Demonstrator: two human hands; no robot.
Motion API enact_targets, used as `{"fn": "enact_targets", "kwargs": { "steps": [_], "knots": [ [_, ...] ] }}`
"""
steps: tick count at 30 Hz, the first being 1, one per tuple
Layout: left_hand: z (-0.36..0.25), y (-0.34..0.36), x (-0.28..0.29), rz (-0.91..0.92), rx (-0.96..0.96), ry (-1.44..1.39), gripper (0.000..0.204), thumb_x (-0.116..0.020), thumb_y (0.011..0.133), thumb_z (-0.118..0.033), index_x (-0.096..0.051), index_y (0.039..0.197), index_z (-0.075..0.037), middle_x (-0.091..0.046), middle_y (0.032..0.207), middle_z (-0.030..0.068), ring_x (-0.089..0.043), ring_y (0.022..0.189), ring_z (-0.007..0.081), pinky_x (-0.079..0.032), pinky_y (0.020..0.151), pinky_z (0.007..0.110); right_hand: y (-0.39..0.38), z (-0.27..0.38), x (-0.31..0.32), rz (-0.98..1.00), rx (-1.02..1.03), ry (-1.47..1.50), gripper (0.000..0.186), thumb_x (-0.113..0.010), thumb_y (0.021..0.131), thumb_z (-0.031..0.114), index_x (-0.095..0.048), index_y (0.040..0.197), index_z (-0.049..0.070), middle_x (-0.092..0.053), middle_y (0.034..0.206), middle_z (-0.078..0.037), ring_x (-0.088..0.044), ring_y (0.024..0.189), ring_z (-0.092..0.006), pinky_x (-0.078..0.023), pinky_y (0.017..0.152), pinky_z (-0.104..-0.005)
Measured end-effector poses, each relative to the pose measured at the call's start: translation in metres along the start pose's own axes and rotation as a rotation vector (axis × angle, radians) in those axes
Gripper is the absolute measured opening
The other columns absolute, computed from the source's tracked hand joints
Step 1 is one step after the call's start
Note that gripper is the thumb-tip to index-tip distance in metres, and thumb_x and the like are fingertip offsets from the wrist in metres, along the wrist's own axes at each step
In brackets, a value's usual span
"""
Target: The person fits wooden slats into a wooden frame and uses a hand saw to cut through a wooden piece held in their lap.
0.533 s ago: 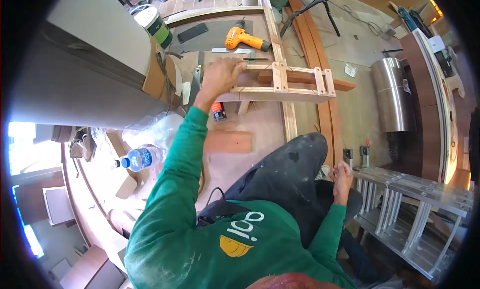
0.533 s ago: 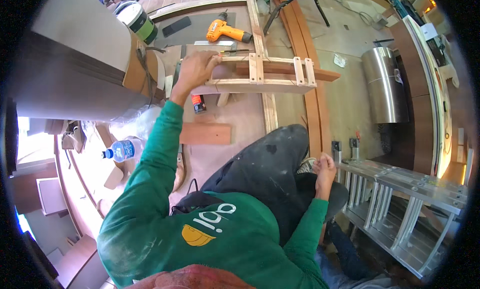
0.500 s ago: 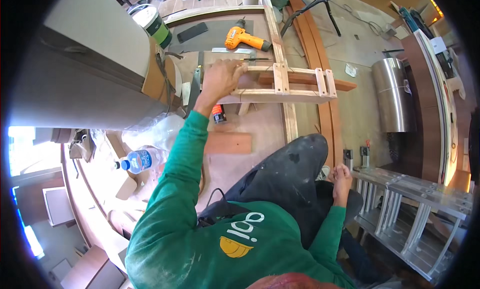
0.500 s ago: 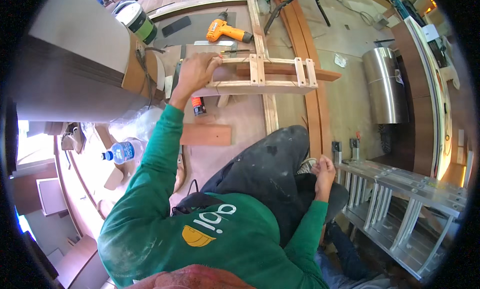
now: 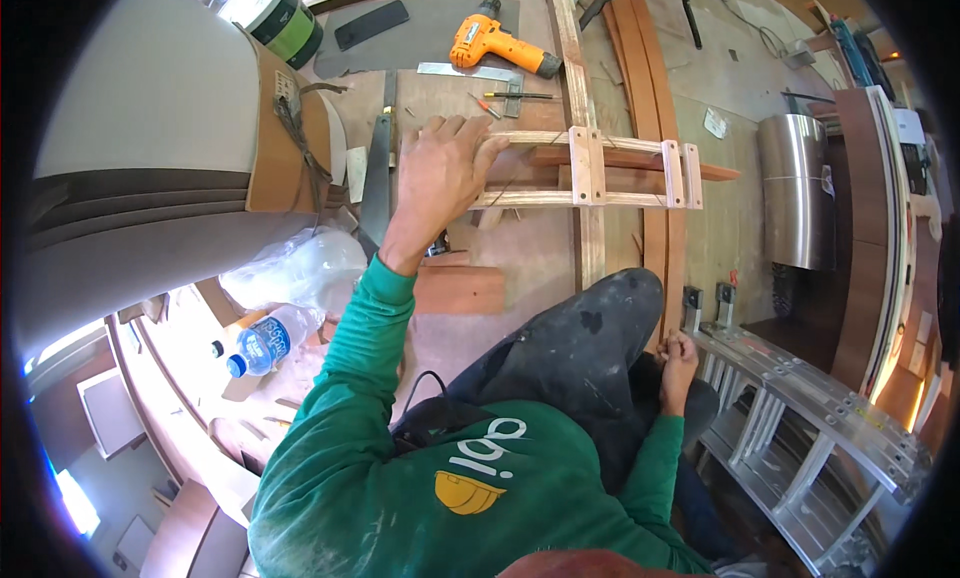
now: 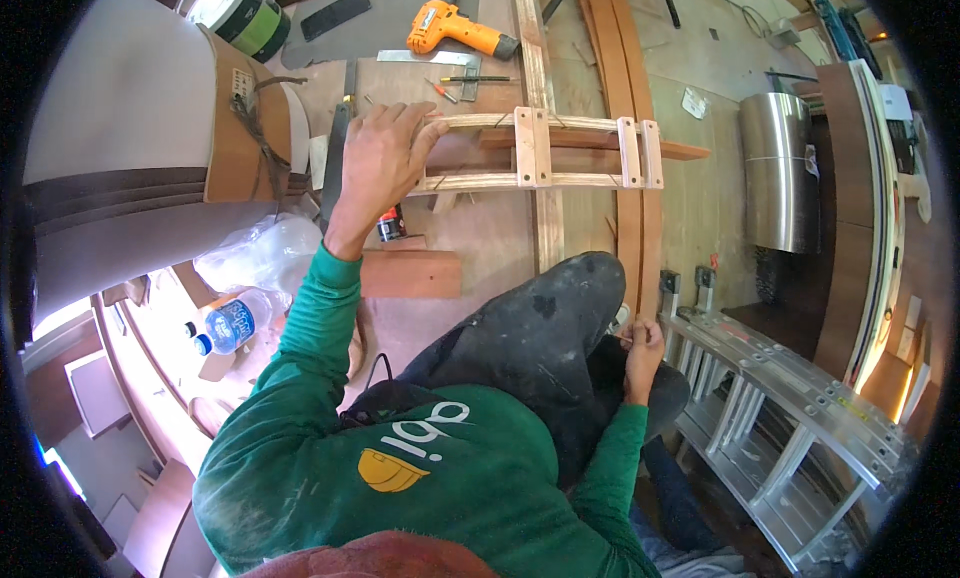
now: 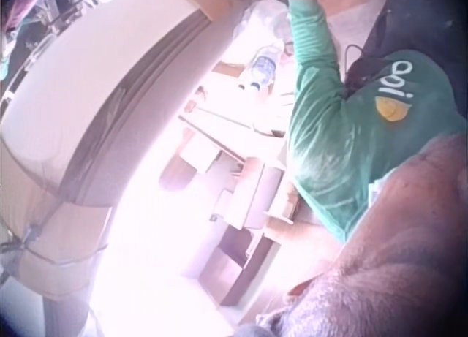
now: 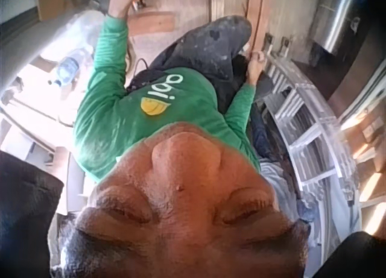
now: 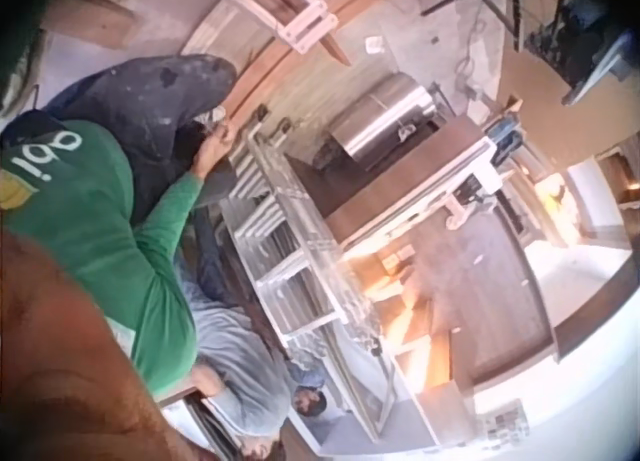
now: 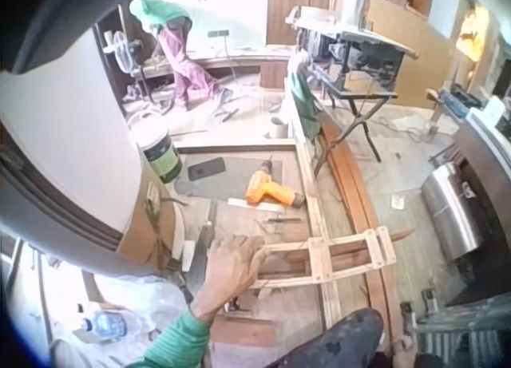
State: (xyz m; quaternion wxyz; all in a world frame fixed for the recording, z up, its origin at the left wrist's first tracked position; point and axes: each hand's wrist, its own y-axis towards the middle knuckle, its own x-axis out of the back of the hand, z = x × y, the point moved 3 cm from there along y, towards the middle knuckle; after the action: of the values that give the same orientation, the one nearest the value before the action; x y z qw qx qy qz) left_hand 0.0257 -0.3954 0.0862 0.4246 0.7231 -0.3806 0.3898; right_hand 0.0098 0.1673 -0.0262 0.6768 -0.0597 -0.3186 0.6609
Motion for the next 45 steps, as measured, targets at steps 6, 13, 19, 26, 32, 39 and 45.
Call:
{"fn": "enact_targets", "kwargs": {
  "steps": [6,13,19,26,32,39,45],
  "knots": [
    [-0.002,0.001,-0.001,0.032,-0.004,0.011,0.035,-0.063,0.103,-0.043,-0.073,0.119,-0.014,-0.075,0.103,0.008,-0.069,0.101,0.0299,-0.051,0.086,0.048,0.043,0.054,0.003,-0.02,0.144,0.017,0.02,-0.065,0.106,0.022,-0.066,0.113,0.003,-0.065,0.089,-0.001,-0.059,0.076,-0.0084,-0.048,0.064,-0.0241],
    [-0.007,0.02,0.003,0.058,-0.225,0.153,0.044,-0.067,0.099,-0.048,-0.071,0.119,-0.009,-0.074,0.107,0.0109,-0.069,0.107,0.0321,-0.051,0.095,0.051,0.09,0.14,-0.003,-0.109,0.283,0.116,0.027,-0.067,0.104,0.022,-0.066,0.121,0.001,-0.065,0.093,-0.003,-0.064,0.081,-0.0123,-0.052,0.067,-0.0271],
    [-0.037,0.053,-0.019,0.346,-0.306,-0.032,0.061,-0.074,0.09,-0.055,-0.066,0.122,-0.004,-0.074,0.111,0.0208,-0.07,0.105,0.0418,-0.055,0.091,0.053,0.101,0.157,-0.027,-0.05,0.331,0.132,0.038,-0.067,0.105,0.027,-0.062,0.134,0.002,-0.068,0.109,-0.007,-0.067,0.098,-0.0161,-0.058,0.077,-0.0306],
    [-0.046,0.057,-0.057,0.471,-0.274,0.094,0.054,-0.075,0.09,-0.048,-0.061,0.122,-0.007,-0.076,0.098,0.0226,-0.074,0.095,0.0428,-0.057,0.082,0.057,0.197,0.19,-0.023,-0.03,0.285,0.324,0.066,-0.055,0.108,0.052,-0.049,0.147,-0.001,-0.064,0.138,-0.022,-0.063,0.129,-0.0326,-0.052,0.102,-0.0488],
    [-0.049,0.054,-0.057,0.465,-0.285,0.117,0.056,-0.072,0.094,-0.051,-0.058,0.131,-0.012,-0.075,0.094,0.0221,-0.073,0.088,0.0435,-0.057,0.074,0.056,0.295,0.213,0.014,0.049,0.24,0.441,0.09,-0.025,0.109,0.07,-0.03,0.161,-0.002,-0.054,0.155,-0.025,-0.048,0.147,-0.0361,-0.031,0.121,-0.0599],
    [-0.045,0.049,-0.051,0.461,-0.305,0.19,0.047,-0.072,0.096,-0.045,-0.055,0.119,-0.007,-0.075,0.086,0.0162,-0.074,0.081,0.0387,-0.057,0.068,0.052,0.353,0.232,-0.026,0.107,0.232,0.599,0.093,-0.013,0.108,0.072,-0.029,0.162,-0.002,-0.053,0.158,-0.023,-0.042,0.152,-0.0352,-0.025,0.124,-0.0629],
    [-0.046,0.048,-0.048,0.504,-0.272,0.157,0.044,-0.071,0.097,-0.041,-0.055,0.116,-0.006,-0.073,0.088,0.0191,-0.071,0.083,0.043,-0.055,0.072,0.054,0.318,0.223,-0.124,0.625,0.097,0.581,0.096,-0.015,0.107,0.074,-0.027,0.165,-0.001,-0.038,0.167,-0.024,-0.035,0.156,-0.0356,-0.022,0.127,-0.0552]
  ]
}}
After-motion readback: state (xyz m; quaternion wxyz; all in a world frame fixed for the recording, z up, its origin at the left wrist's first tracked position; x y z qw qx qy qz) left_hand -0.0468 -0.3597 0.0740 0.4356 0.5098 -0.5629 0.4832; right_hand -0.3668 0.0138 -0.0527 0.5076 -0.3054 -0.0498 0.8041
